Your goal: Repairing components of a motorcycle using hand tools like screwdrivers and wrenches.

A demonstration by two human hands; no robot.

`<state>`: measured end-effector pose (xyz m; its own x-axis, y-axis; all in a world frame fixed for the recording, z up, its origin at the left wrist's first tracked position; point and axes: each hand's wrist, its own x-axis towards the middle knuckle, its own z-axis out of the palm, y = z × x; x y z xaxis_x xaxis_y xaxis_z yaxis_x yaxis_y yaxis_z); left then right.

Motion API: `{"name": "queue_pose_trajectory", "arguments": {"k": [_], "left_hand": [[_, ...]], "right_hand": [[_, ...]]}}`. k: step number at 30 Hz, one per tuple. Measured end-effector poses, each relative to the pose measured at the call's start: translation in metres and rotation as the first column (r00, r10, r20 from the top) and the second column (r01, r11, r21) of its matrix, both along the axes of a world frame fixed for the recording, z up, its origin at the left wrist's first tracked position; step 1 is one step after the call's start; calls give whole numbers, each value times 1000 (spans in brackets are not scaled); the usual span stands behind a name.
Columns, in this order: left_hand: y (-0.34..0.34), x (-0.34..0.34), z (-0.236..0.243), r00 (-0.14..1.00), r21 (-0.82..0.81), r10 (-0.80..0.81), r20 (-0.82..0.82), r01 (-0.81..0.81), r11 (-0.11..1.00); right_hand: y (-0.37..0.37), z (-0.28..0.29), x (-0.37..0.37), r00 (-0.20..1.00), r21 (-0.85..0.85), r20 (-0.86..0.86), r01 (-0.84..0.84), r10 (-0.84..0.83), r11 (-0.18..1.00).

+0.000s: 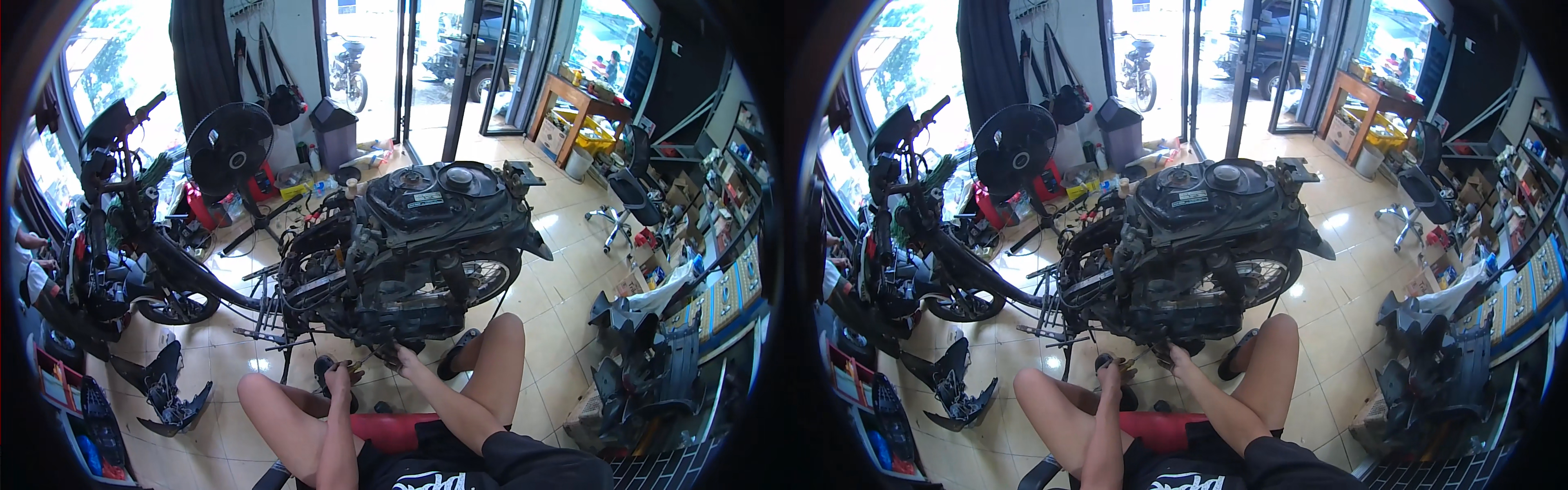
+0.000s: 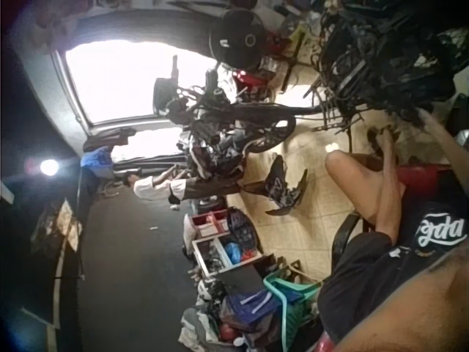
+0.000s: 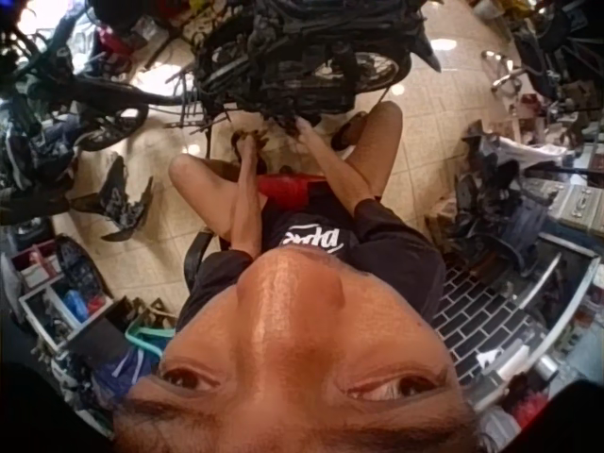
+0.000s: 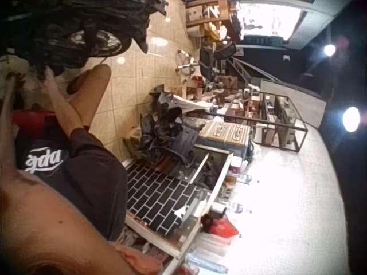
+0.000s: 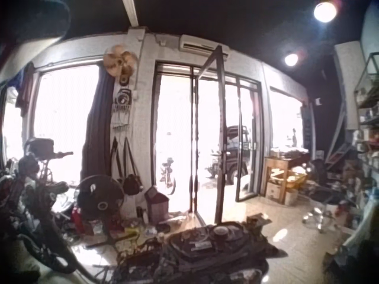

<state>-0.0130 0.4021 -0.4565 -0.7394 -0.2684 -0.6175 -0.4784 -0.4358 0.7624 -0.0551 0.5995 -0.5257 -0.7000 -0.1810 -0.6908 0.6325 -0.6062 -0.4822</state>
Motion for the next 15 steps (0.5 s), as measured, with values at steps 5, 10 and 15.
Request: {"name": "queue_pose_trajectory", "arguments": {"k": [5, 10, 15], "left_hand": [[-1, 2, 1, 1000, -52, -24, 18, 25, 998], [0, 3, -4, 992, -73, -107, 60, 111, 991], [-1, 6, 4, 997, -15, -53, 59, 54, 998]], "right_hand": [[-5, -10, -7, 999, 84, 28, -18, 16, 996], [-4, -25, -11, 998, 145, 61, 16, -25, 989], [-12, -26, -12, 983, 181, 126, 111, -135, 977]]}}
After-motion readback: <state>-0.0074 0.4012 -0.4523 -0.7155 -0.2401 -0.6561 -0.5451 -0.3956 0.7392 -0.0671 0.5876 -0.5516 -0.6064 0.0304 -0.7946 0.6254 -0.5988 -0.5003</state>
